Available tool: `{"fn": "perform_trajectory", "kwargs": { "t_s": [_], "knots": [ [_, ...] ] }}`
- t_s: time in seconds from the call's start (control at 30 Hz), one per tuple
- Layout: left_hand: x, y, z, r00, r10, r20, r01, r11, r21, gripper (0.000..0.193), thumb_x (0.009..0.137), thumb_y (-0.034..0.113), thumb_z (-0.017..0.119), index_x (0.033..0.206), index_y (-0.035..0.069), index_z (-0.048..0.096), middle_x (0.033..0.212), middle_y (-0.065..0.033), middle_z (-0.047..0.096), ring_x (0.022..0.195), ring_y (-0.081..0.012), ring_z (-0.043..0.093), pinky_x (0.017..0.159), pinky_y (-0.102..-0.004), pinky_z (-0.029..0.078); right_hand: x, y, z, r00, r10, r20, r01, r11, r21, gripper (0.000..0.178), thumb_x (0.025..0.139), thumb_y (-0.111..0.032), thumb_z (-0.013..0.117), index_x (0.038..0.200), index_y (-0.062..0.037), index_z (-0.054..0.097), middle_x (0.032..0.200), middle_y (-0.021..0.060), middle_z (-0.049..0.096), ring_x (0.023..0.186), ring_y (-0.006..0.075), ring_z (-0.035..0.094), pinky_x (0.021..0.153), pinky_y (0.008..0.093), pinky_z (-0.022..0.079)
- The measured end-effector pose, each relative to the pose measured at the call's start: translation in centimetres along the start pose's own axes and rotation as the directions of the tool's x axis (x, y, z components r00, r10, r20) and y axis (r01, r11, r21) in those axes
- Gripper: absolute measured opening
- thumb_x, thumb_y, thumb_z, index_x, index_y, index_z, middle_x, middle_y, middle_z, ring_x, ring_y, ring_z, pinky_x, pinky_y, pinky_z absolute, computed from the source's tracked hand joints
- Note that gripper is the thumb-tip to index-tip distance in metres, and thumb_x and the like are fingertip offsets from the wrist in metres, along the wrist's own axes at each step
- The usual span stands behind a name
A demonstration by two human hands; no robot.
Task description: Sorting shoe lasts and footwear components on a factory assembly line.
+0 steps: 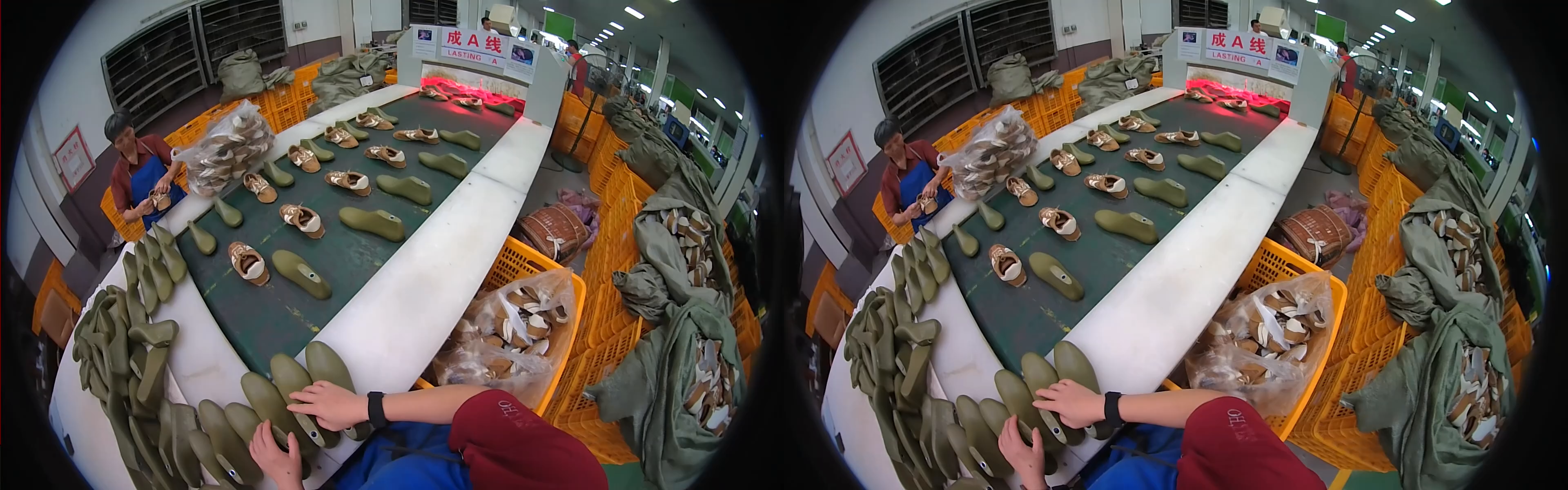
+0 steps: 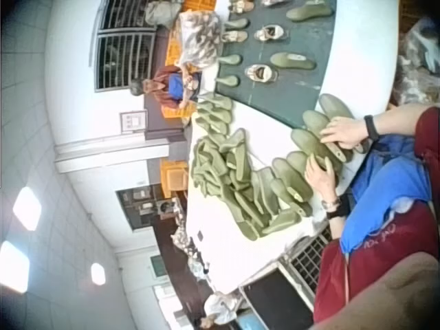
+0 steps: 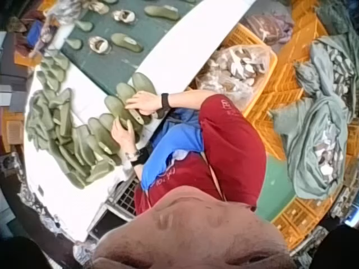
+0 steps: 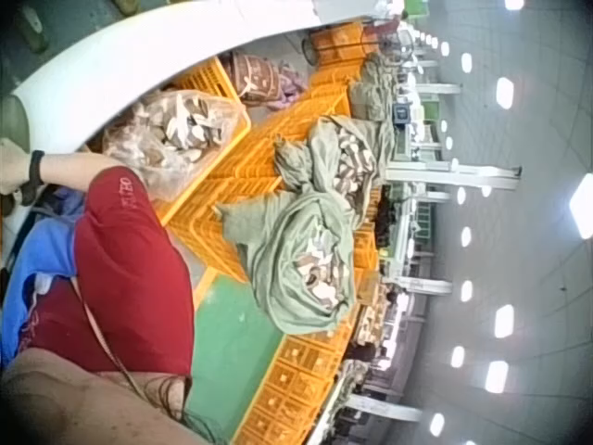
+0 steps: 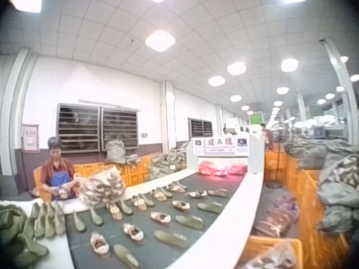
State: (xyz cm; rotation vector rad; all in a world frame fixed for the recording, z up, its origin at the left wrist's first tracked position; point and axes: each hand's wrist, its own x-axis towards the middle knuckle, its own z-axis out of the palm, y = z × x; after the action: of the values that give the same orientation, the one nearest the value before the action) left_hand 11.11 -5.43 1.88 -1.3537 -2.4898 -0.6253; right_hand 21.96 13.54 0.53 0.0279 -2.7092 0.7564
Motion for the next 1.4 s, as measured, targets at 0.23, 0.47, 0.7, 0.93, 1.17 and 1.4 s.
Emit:
{"fn": "perform_trajectory", "kwargs": {
  "t_s": [0.23, 0.47, 0.7, 0.93, 1.17, 1.4],
  "knots": [
    [0.4, 0.2, 0.2, 0.999, 0.025, -0.036, -0.025, 1.0, 0.003, 0.053, 0.075, 0.021, 0.067, 0.121, 0.001, 0.05, 0.118, -0.017, 0.055, 0.11, -0.0348, 0.05, 0.098, -0.0453, 0.034, -0.9, 0.0, -0.1, 0.989, -0.057, -0.135, 0.061, 0.998, 0.026, 0.051, 0.075, -0.006, 0.056, 0.126, -0.0078, 0.05, 0.127, 0.0126, 0.048, 0.106, 0.0268, 0.052, 0.094, 0.0397, 0.038],
    [0.1, 0.8, -0.9, 1.0, -0.005, -0.021, 0.005, 1.0, -0.009, 0.053, 0.075, 0.023, 0.067, 0.12, 0.002, 0.051, 0.117, -0.0171, 0.055, 0.108, -0.0351, 0.05, 0.097, -0.0448, 0.035, -0.8, -0.8, 0.4, 0.98, -0.003, -0.199, 0.033, 0.988, 0.148, 0.036, 0.075, -0.005, 0.056, 0.111, -0.0072, 0.053, 0.113, 0.0097, 0.052, 0.096, 0.0269, 0.055, 0.087, 0.0391, 0.04],
    [0.4, 0.6, 0.3, 0.999, -0.015, -0.048, 0.015, 1.0, 0.004, 0.051, 0.075, 0.029, 0.068, 0.117, 0.005, 0.054, 0.115, -0.0151, 0.058, 0.107, -0.0318, 0.053, 0.096, -0.044, 0.037, -0.1, -0.7, -1.0, 0.971, 0.014, -0.238, 0.03, 0.983, 0.179, 0.031, 0.064, -0.004, 0.056, 0.095, -0.0082, 0.057, 0.088, 0.0102, 0.057, 0.076, 0.0343, 0.055, 0.066, 0.0441, 0.043],
    [1.3, 1.6, -0.3, 0.994, -0.068, -0.08, 0.064, 0.997, -0.044, 0.047, 0.075, 0.027, 0.068, 0.115, 0.006, 0.056, 0.113, -0.0122, 0.058, 0.106, -0.028, 0.054, 0.095, -0.0433, 0.036, -0.4, 0.0, -1.5, 0.966, 0.029, -0.256, 0.008, 0.99, 0.142, 0.02, 0.072, -0.006, 0.062, 0.089, -0.0077, 0.054, 0.107, 0.0089, 0.059, 0.091, 0.0285, 0.058, 0.086, 0.0401, 0.041],
    [0.6, 1.8, -0.9, 0.994, -0.088, -0.061, 0.083, 0.994, -0.077, 0.047, 0.075, 0.024, 0.068, 0.116, 0.005, 0.055, 0.114, -0.0129, 0.059, 0.106, -0.0301, 0.054, 0.097, -0.0441, 0.035, -1.6, 0.3, -1.2, 0.977, 0.047, -0.209, -0.01, 0.984, 0.177, 0.018, 0.073, -0.005, 0.061, 0.089, -0.0066, 0.054, 0.105, 0.0091, 0.059, 0.098, 0.0293, 0.055, 0.094, 0.0417, 0.038],
    [0.3, 1.7, -1.0, 0.993, -0.1, -0.068, 0.095, 0.993, -0.076, 0.047, 0.074, 0.028, 0.068, 0.115, 0.007, 0.056, 0.112, -0.013, 0.058, 0.105, -0.0293, 0.053, 0.096, -0.0448, 0.035, -5.2, -1.6, -6.5, 0.938, 0.347, 0.006, -0.342, 0.927, -0.156, 0.036, 0.076, -0.023, 0.065, 0.11, -0.0137, 0.056, 0.116, 0.017, 0.051, 0.093, 0.034, 0.059, 0.074, 0.0424, 0.052]
  ]
}}
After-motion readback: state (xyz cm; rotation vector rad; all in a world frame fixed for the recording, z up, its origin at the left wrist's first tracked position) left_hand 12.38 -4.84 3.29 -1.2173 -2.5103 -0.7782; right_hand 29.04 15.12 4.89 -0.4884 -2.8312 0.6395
